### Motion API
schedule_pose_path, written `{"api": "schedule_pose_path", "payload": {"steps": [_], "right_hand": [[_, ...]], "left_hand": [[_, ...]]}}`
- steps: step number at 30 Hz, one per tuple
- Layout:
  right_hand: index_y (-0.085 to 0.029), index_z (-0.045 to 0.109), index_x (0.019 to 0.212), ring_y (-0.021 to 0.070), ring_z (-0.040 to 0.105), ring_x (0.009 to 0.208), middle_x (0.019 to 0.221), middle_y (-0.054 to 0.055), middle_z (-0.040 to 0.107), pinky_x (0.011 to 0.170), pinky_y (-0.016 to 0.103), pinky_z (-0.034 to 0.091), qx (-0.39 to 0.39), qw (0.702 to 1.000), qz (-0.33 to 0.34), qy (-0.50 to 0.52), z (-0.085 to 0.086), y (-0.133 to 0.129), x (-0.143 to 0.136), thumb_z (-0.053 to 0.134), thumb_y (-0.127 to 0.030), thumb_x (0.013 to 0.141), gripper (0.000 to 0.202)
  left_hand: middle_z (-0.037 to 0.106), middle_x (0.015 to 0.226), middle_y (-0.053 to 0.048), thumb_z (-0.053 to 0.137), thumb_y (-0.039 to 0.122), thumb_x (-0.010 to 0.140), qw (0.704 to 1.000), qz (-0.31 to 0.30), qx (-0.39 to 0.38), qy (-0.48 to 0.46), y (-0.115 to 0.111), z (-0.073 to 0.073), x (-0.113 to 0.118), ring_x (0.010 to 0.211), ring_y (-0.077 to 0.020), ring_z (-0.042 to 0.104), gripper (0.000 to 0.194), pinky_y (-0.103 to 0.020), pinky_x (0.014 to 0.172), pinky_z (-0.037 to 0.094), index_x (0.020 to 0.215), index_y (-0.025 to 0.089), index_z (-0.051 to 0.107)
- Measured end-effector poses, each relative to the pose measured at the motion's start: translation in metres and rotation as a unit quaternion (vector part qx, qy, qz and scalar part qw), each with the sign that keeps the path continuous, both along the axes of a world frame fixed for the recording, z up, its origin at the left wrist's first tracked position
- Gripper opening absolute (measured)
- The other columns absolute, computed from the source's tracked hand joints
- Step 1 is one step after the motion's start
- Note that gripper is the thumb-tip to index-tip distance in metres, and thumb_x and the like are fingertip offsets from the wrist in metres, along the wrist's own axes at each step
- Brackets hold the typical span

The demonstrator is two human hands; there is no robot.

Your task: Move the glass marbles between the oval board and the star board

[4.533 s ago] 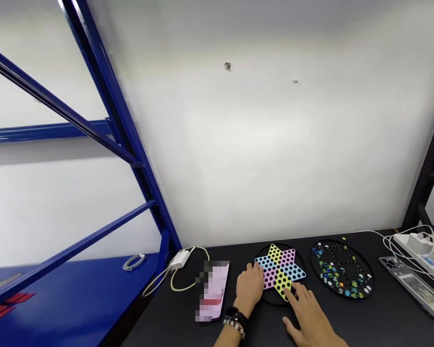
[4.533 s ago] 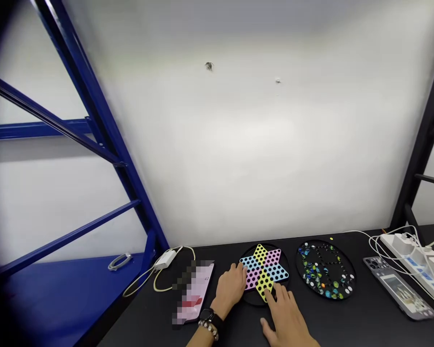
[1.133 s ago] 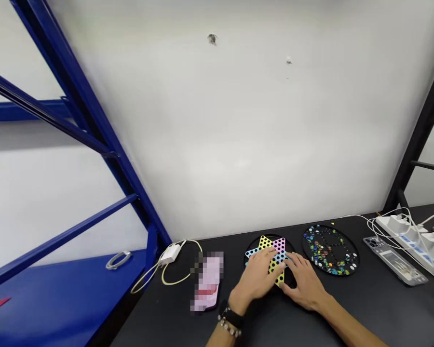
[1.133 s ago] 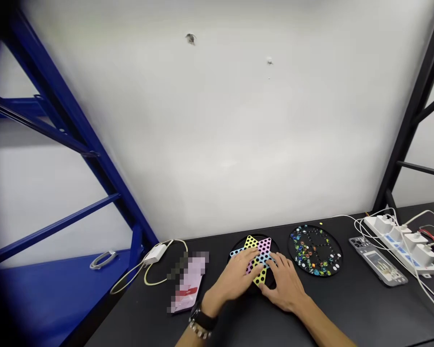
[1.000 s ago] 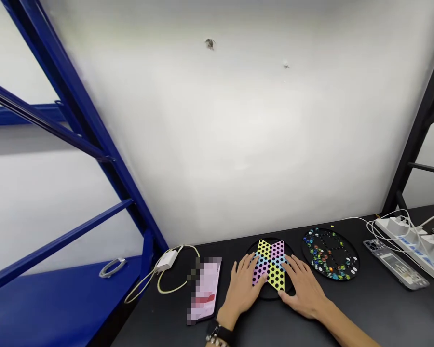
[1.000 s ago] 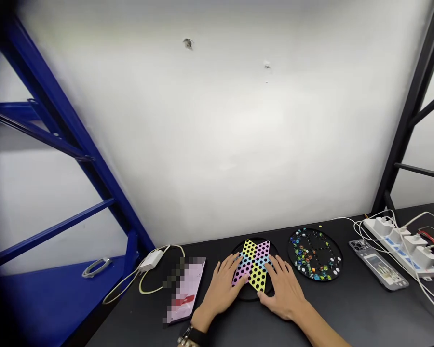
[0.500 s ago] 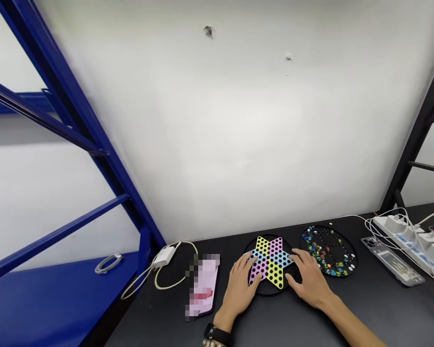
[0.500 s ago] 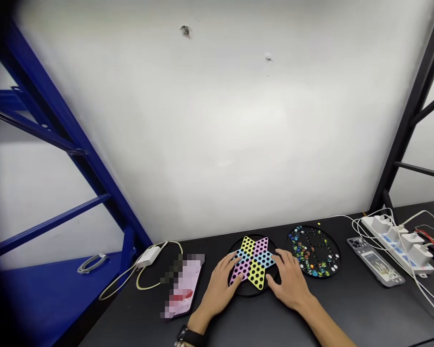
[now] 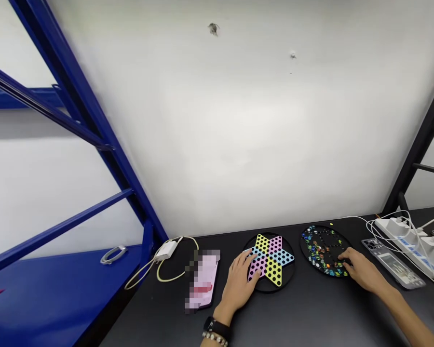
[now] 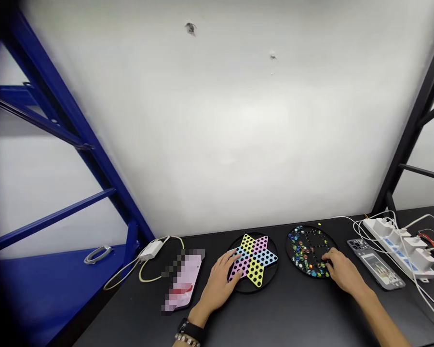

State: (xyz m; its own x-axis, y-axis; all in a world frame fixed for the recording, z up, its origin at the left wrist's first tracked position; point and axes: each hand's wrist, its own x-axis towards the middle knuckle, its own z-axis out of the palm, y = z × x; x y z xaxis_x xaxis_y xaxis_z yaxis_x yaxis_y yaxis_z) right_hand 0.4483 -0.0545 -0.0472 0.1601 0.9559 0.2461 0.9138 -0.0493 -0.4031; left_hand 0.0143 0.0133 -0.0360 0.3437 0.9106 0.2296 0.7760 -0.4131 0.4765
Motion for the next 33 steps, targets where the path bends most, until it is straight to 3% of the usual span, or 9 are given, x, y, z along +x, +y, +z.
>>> {"api": "schedule_pose_path", "payload": {"steps": [4, 8, 10, 13, 16, 19, 22, 28, 33], "right_hand": [[-0.024, 0.071, 0.088, 0.0282, 0.067, 0.082, 0.085, 0.009, 0.071, 0.076, 0.041, 0.053, -0.006, 0.973, -0.014, 0.228, 0.023, 0.003, -0.007, 0.055, -0.045, 0.078, 0.028], [-0.026, 0.062, 0.083, 0.0235, 0.062, 0.067, 0.075, 0.005, 0.063, 0.062, 0.038, 0.053, 0.044, 0.851, -0.049, 0.521, 0.05, 0.002, -0.007, 0.058, -0.049, 0.073, 0.026], [-0.027, 0.055, 0.075, 0.0174, 0.049, 0.052, 0.064, 0.001, 0.052, 0.048, 0.033, 0.043, 0.03, 0.831, -0.047, 0.553, 0.057, -0.001, -0.008, 0.056, -0.048, 0.071, 0.021], [-0.027, 0.051, 0.068, 0.0135, 0.031, 0.043, 0.055, -0.004, 0.039, 0.041, 0.029, 0.027, -0.023, 0.892, -0.056, 0.448, 0.057, -0.004, -0.013, 0.046, -0.05, 0.078, 0.025], [-0.025, 0.052, 0.061, 0.0151, 0.041, 0.049, 0.053, -0.003, 0.043, 0.048, 0.028, 0.03, -0.047, 0.946, -0.055, 0.315, 0.049, -0.007, -0.019, 0.053, -0.052, 0.077, 0.031], [-0.025, 0.058, 0.063, 0.0189, 0.052, 0.056, 0.057, -0.001, 0.055, 0.054, 0.029, 0.033, -0.098, 0.98, -0.051, 0.168, 0.04, -0.01, -0.027, 0.062, -0.051, 0.075, 0.028], [-0.026, 0.061, 0.067, 0.0224, 0.061, 0.064, 0.071, 0.003, 0.068, 0.058, 0.03, 0.037, -0.132, 0.988, -0.05, 0.062, 0.037, -0.012, -0.033, 0.057, -0.047, 0.082, 0.026], [-0.026, 0.055, 0.062, 0.023, 0.065, 0.068, 0.068, 0.002, 0.068, 0.059, 0.029, 0.037, -0.165, 0.985, -0.041, 0.043, 0.042, -0.01, -0.035, 0.051, -0.045, 0.087, 0.032], [-0.026, 0.059, 0.066, 0.0241, 0.066, 0.073, 0.074, 0.004, 0.07, 0.061, 0.029, 0.037, -0.157, 0.986, -0.038, 0.032, 0.042, -0.009, -0.038, 0.048, -0.048, 0.09, 0.035]], "left_hand": [[0.051, 0.153, -0.003, 0.053, 0.04, 0.096, 1.0, 0.0, -0.005, 0.001, -0.001, 0.0, -0.001, 0.144, -0.0291, 0.043, 0.042, -0.052, 0.119, 0.038, 0.136, 0.03, 0.059], [0.052, 0.152, -0.003, 0.053, 0.042, 0.096, 1.0, -0.003, -0.002, 0.001, -0.001, -0.001, -0.001, 0.143, -0.0292, 0.044, 0.043, -0.052, 0.118, 0.039, 0.136, 0.03, 0.058], [0.052, 0.152, -0.004, 0.053, 0.041, 0.096, 1.0, -0.001, -0.001, 0.0, -0.001, -0.001, -0.001, 0.143, -0.0294, 0.044, 0.042, -0.052, 0.118, 0.039, 0.136, 0.03, 0.059], [0.052, 0.152, -0.004, 0.053, 0.041, 0.096, 1.0, -0.001, -0.01, 0.0, 0.0, -0.001, -0.001, 0.143, -0.0296, 0.043, 0.043, -0.053, 0.118, 0.038, 0.136, 0.03, 0.058], [0.051, 0.153, -0.004, 0.053, 0.042, 0.095, 1.0, -0.005, -0.012, -0.003, 0.0, -0.001, -0.001, 0.143, -0.0299, 0.043, 0.043, -0.054, 0.118, 0.037, 0.137, 0.03, 0.058], [0.05, 0.153, -0.004, 0.053, 0.042, 0.096, 1.0, -0.004, -0.016, -0.004, -0.001, 0.0, -0.001, 0.144, -0.0302, 0.042, 0.043, -0.055, 0.119, 0.036, 0.137, 0.03, 0.057], [0.049, 0.154, -0.004, 0.052, 0.04, 0.096, 1.0, -0.003, -0.025, -0.001, -0.001, 0.002, -0.001, 0.144, -0.0298, 0.041, 0.043, -0.054, 0.119, 0.035, 0.138, 0.029, 0.057], [0.049, 0.154, -0.004, 0.052, 0.04, 0.096, 1.0, -0.004, -0.024, 0.002, -0.001, 0.002, -0.002, 0.144, -0.0294, 0.041, 0.043, -0.054, 0.119, 0.035, 0.138, 0.029, 0.057], [0.052, 0.152, -0.004, 0.051, 0.041, 0.096, 1.0, -0.004, -0.01, 0.003, -0.002, 0.002, -0.003, 0.143, -0.0295, 0.044, 0.043, -0.053, 0.118, 0.038, 0.137, 0.029, 0.058]]}}
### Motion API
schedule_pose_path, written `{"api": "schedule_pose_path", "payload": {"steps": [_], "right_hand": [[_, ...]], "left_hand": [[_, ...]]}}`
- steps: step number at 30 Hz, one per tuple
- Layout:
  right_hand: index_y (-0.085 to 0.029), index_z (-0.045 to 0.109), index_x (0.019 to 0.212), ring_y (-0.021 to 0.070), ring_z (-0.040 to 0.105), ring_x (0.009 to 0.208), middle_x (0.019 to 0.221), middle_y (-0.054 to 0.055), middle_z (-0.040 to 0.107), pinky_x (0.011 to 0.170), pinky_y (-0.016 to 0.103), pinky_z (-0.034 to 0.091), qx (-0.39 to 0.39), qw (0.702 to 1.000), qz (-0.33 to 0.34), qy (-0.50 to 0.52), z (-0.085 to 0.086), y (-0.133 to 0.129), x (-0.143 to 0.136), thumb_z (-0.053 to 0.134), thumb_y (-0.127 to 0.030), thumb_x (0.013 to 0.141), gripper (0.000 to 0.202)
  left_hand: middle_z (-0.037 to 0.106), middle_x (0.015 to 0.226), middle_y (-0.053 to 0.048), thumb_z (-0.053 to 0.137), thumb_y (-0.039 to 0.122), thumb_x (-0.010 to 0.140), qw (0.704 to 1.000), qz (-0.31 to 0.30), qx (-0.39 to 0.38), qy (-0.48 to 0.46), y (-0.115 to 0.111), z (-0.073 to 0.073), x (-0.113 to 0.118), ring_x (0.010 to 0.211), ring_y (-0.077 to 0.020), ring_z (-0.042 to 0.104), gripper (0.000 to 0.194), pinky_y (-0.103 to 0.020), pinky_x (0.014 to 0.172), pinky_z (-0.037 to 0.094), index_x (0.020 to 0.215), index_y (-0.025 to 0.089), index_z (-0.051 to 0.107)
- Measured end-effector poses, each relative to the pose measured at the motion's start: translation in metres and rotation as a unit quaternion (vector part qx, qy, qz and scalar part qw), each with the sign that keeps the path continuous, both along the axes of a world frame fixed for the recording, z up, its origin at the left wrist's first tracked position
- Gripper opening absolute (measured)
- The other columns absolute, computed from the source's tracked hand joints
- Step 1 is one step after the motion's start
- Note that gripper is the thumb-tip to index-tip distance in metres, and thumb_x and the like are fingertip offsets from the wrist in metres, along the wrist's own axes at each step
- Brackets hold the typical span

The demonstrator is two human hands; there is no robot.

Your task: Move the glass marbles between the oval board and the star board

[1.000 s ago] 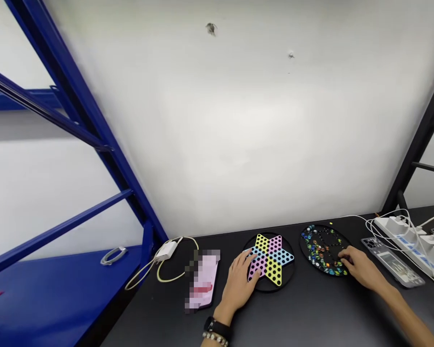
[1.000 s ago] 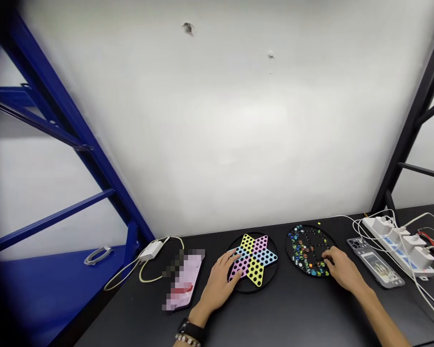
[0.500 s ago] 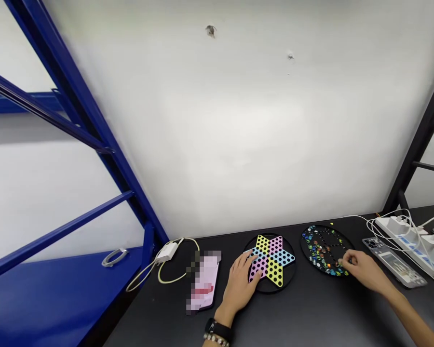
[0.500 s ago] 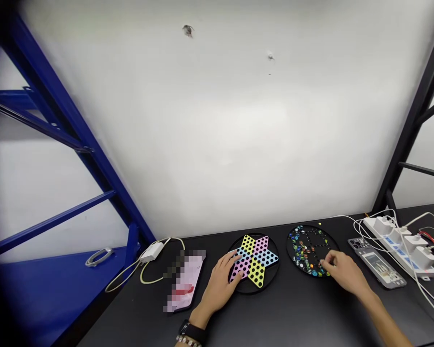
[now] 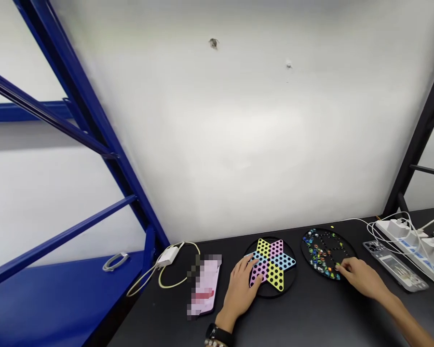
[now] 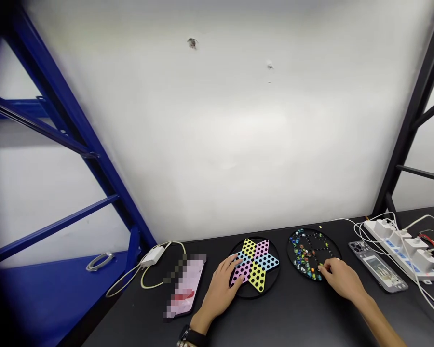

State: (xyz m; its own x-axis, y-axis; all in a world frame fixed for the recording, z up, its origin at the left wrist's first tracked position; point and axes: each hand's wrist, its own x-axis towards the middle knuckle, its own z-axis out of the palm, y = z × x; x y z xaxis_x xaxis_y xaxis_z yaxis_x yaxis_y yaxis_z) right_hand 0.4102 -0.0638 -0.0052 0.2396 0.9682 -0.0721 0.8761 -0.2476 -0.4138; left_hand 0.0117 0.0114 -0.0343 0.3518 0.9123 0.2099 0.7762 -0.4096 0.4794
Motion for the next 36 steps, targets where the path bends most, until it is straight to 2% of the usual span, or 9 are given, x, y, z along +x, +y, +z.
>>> {"api": "schedule_pose_path", "payload": {"steps": [11, 15, 17, 21, 23, 26, 30, 32, 36], "right_hand": [[-0.025, 0.069, 0.076, 0.0247, 0.065, 0.086, 0.087, 0.003, 0.073, 0.073, 0.029, 0.041, 0.047, 0.995, 0.044, 0.071, -0.013, -0.001, -0.013, 0.062, -0.044, 0.08, 0.02], [-0.022, 0.065, 0.067, 0.0173, 0.052, 0.063, 0.062, -0.001, 0.056, 0.061, 0.028, 0.037, 0.069, 0.976, 0.042, 0.203, -0.008, 0.002, -0.013, 0.067, -0.048, 0.078, 0.028], [-0.022, 0.06, 0.066, 0.0119, 0.038, 0.051, 0.054, -0.006, 0.041, 0.052, 0.026, 0.032, 0.084, 0.923, 0.0, 0.375, -0.001, 0.004, -0.011, 0.068, -0.052, 0.078, 0.034], [-0.022, 0.055, 0.074, 0.0082, 0.033, 0.046, 0.063, -0.005, 0.047, 0.04, 0.021, 0.027, 0.112, 0.709, -0.097, 0.69, 0.011, 0.01, -0.009, 0.067, -0.043, 0.075, 0.024], [-0.021, 0.058, 0.078, 0.0077, 0.035, 0.045, 0.067, -0.003, 0.051, 0.037, 0.019, 0.025, 0.118, 0.679, -0.112, 0.716, 0.009, 0.013, -0.01, 0.066, -0.04, 0.074, 0.021], [-0.021, 0.058, 0.074, 0.0067, 0.028, 0.041, 0.058, -0.007, 0.044, 0.037, 0.02, 0.02, 0.113, 0.775, -0.107, 0.613, -0.002, 0.015, -0.015, 0.065, -0.049, 0.076, 0.029], [-0.022, 0.06, 0.068, 0.0154, 0.052, 0.056, 0.061, -0.001, 0.057, 0.054, 0.027, 0.04, 0.112, 0.95, 0.021, 0.291, -0.014, 0.013, -0.027, 0.056, -0.055, 0.083, 0.037], [-0.023, 0.064, 0.073, 0.0211, 0.062, 0.072, 0.075, 0.003, 0.068, 0.066, 0.03, 0.044, 0.112, 0.98, 0.061, 0.151, -0.016, 0.01, -0.034, 0.053, -0.049, 0.086, 0.031], [-0.026, 0.067, 0.087, 0.0257, 0.068, 0.089, 0.096, 0.005, 0.074, 0.072, 0.031, 0.044, 0.101, 0.992, 0.071, 0.011, -0.019, 0.008, -0.046, 0.053, -0.037, 0.085, 0.018]], "left_hand": [[0.054, 0.15, -0.004, 0.053, 0.042, 0.096, 1.0, 0.002, 0.015, -0.005, 0.001, -0.002, -0.001, 0.141, -0.0294, 0.047, 0.042, -0.052, 0.116, 0.041, 0.136, 0.031, 0.059], [0.053, 0.15, -0.004, 0.053, 0.042, 0.096, 1.0, 0.002, 0.018, -0.007, 0.001, -0.004, -0.002, 0.14, -0.0292, 0.047, 0.042, -0.052, 0.116, 0.041, 0.136, 0.031, 0.059], [0.054, 0.15, -0.004, 0.053, 0.043, 0.097, 1.0, 0.0, 0.022, -0.008, 0.001, -0.004, -0.002, 0.14, -0.0291, 0.047, 0.042, -0.052, 0.116, 0.041, 0.136, 0.031, 0.059], [0.055, 0.149, -0.004, 0.053, 0.043, 0.096, 1.0, 0.001, 0.025, -0.009, 0.001, -0.003, -0.002, 0.14, -0.0292, 0.048, 0.041, -0.052, 0.115, 0.042, 0.135, 0.031, 0.06], [0.053, 0.151, -0.004, 0.052, 0.043, 0.097, 1.0, 0.003, 0.017, -0.008, 0.001, -0.002, -0.002, 0.141, -0.0293, 0.046, 0.041, -0.053, 0.115, 0.041, 0.135, 0.03, 0.06], [0.052, 0.152, -0.004, 0.051, 0.043, 0.097, 1.0, 0.003, 0.001, -0.005, 0.0, 0.0, -0.001, 0.142, -0.0293, 0.044, 0.042, -0.054, 0.117, 0.039, 0.136, 0.03, 0.059], [0.052, 0.152, -0.004, 0.051, 0.043, 0.097, 1.0, 0.001, -0.007, -0.007, -0.001, 0.001, -0.001, 0.143, -0.0292, 0.043, 0.042, -0.054, 0.118, 0.038, 0.136, 0.03, 0.059], [0.052, 0.152, -0.004, 0.052, 0.043, 0.097, 1.0, 0.002, -0.005, -0.008, 0.0, 0.0, -0.001, 0.143, -0.0294, 0.043, 0.042, -0.054, 0.118, 0.038, 0.136, 0.03, 0.059], [0.052, 0.152, -0.004, 0.053, 0.043, 0.096, 1.0, 0.004, -0.006, -0.007, 0.0, 0.0, -0.002, 0.143, -0.0296, 0.044, 0.042, -0.054, 0.118, 0.038, 0.136, 0.031, 0.059]]}}
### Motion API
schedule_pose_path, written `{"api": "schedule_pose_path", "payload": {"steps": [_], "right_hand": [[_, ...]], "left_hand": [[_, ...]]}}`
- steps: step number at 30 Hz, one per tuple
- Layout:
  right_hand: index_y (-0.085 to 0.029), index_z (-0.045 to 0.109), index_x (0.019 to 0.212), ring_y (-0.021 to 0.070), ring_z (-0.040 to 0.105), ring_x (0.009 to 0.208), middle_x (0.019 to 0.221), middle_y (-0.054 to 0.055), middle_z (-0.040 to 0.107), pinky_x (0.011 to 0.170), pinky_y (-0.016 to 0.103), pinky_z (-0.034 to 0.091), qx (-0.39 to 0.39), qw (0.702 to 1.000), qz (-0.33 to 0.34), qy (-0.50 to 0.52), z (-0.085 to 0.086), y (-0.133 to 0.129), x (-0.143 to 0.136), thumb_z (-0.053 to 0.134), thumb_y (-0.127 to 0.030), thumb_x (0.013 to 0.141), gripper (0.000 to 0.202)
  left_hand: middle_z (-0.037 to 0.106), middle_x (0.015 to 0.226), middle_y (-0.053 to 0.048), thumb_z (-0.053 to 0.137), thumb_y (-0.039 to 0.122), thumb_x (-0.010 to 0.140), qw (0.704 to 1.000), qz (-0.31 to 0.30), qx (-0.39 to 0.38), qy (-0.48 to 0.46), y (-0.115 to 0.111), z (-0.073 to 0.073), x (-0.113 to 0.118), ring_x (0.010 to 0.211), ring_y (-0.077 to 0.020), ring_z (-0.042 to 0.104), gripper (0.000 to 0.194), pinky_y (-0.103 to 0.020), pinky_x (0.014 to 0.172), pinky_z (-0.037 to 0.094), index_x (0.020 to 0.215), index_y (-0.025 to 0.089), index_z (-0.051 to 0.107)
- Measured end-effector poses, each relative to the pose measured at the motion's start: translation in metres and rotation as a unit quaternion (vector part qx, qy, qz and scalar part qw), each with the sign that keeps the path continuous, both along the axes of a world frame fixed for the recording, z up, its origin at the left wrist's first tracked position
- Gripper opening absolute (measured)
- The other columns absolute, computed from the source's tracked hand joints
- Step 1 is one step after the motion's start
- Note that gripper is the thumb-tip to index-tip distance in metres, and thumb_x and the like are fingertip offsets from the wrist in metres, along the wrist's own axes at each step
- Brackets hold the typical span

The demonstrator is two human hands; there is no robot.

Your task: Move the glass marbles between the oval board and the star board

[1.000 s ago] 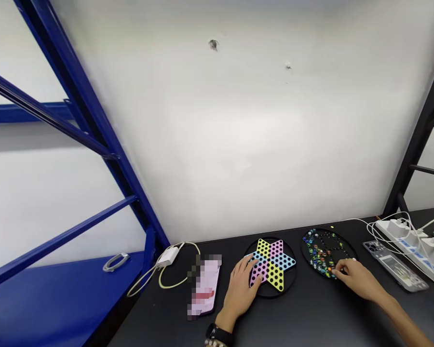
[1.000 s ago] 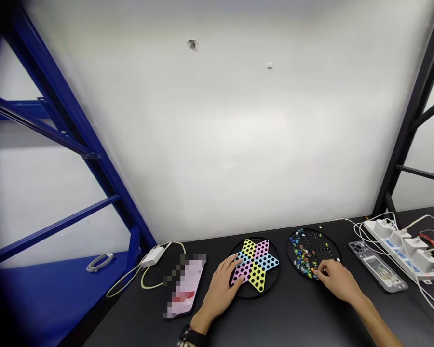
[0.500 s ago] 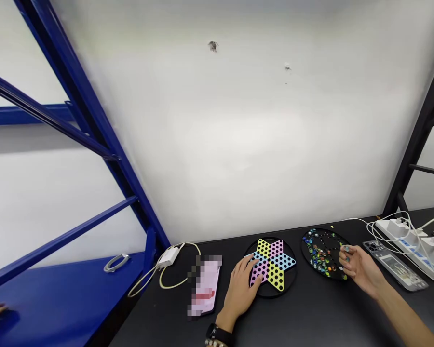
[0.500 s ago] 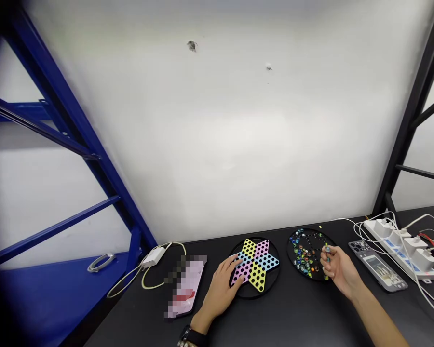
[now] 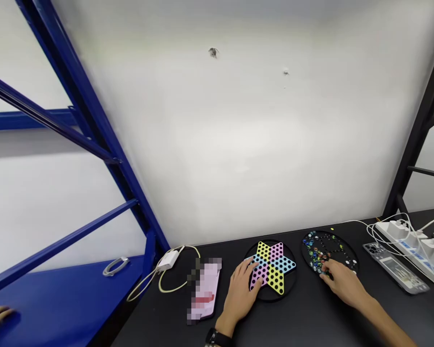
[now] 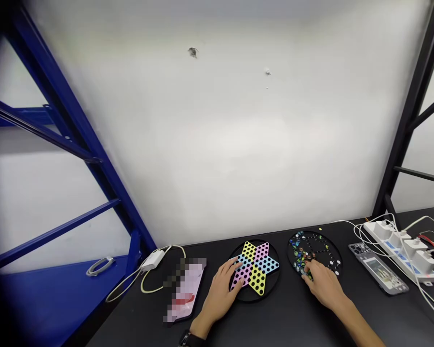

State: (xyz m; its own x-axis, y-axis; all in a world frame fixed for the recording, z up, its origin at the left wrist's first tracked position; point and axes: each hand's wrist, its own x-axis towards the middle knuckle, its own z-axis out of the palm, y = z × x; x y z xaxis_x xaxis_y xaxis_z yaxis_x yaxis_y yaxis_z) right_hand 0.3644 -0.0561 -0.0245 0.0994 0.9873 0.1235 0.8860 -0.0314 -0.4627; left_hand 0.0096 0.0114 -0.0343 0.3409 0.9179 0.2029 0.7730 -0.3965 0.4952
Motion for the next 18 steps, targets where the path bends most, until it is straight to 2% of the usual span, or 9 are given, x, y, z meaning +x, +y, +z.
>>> {"api": "schedule_pose_path", "payload": {"steps": [4, 8, 11, 13, 15, 16, 18], "right_hand": [[-0.026, 0.065, 0.084, 0.0255, 0.069, 0.088, 0.092, 0.005, 0.075, 0.072, 0.03, 0.044, -0.016, 1.0, -0.002, -0.005, -0.004, 0.005, 0.001, 0.052, -0.036, 0.086, 0.017], [-0.025, 0.064, 0.076, 0.0246, 0.069, 0.081, 0.082, 0.005, 0.074, 0.07, 0.029, 0.046, -0.016, 0.997, -0.01, 0.073, 0.001, 0.012, 0.011, 0.043, -0.049, 0.092, 0.035], [-0.026, 0.067, 0.079, 0.0258, 0.069, 0.083, 0.086, 0.006, 0.075, 0.071, 0.03, 0.047, -0.002, 0.996, -0.03, 0.084, 0.006, 0.013, 0.012, 0.044, -0.053, 0.09, 0.037], [-0.026, 0.068, 0.079, 0.0269, 0.069, 0.086, 0.088, 0.007, 0.075, 0.073, 0.031, 0.047, 0.011, 0.996, -0.041, 0.083, 0.007, 0.012, 0.007, 0.042, -0.053, 0.091, 0.04], [-0.026, 0.067, 0.077, 0.0261, 0.068, 0.082, 0.085, 0.007, 0.073, 0.073, 0.032, 0.046, 0.027, 0.993, -0.061, 0.098, 0.004, 0.009, 0.0, 0.038, -0.054, 0.094, 0.044], [-0.026, 0.067, 0.077, 0.0252, 0.067, 0.079, 0.083, 0.007, 0.073, 0.072, 0.032, 0.046, 0.037, 0.991, -0.069, 0.112, 0.003, 0.007, -0.004, 0.037, -0.056, 0.094, 0.046], [-0.026, 0.066, 0.076, 0.0237, 0.065, 0.074, 0.081, 0.005, 0.072, 0.071, 0.032, 0.046, 0.058, 0.985, -0.08, 0.143, -0.001, 0.004, -0.01, 0.039, -0.059, 0.094, 0.046]], "left_hand": [[0.052, 0.152, -0.003, 0.052, 0.044, 0.096, 1.0, 0.001, 0.004, 0.001, -0.002, -0.002, 0.001, 0.143, -0.0294, 0.044, 0.042, -0.053, 0.118, 0.038, 0.136, 0.031, 0.06], [0.053, 0.151, -0.004, 0.052, 0.044, 0.096, 1.0, 0.0, 0.013, -0.001, 0.002, -0.003, -0.002, 0.142, -0.0294, 0.045, 0.042, -0.052, 0.118, 0.039, 0.135, 0.031, 0.06], [0.052, 0.152, -0.004, 0.053, 0.043, 0.096, 1.0, 0.001, 0.005, 0.007, 0.005, 0.003, -0.006, 0.142, -0.0295, 0.045, 0.042, -0.052, 0.117, 0.039, 0.136, 0.03, 0.06], [0.055, 0.15, -0.005, 0.052, 0.041, 0.097, 1.0, 0.011, 0.011, 0.009, -0.002, 0.007, 0.0, 0.141, -0.0301, 0.047, 0.041, -0.054, 0.117, 0.039, 0.135, 0.029, 0.06], [0.062, 0.141, -0.005, 0.046, 0.035, 0.1, 0.999, 0.002, 0.04, 0.002, -0.024, 0.004, 0.021, 0.135, -0.0299, 0.052, 0.037, -0.055, 0.116, 0.038, 0.132, 0.028, 0.062], [0.067, 0.134, -0.004, 0.042, 0.031, 0.102, 0.997, -0.038, 0.061, -0.006, -0.04, -0.001, 0.039, 0.13, -0.028, 0.057, 0.035, -0.053, 0.115, 0.041, 0.129, 0.031, 0.064], [0.071, 0.128, 0.001, 0.047, 0.034, 0.102, 0.97, -0.204, 0.132, -0.016, -0.076, -0.017, 0.082, 0.123, -0.0264, 0.062, 0.03, -0.05, 0.113, 0.041, 0.126, 0.041, 0.063]]}}
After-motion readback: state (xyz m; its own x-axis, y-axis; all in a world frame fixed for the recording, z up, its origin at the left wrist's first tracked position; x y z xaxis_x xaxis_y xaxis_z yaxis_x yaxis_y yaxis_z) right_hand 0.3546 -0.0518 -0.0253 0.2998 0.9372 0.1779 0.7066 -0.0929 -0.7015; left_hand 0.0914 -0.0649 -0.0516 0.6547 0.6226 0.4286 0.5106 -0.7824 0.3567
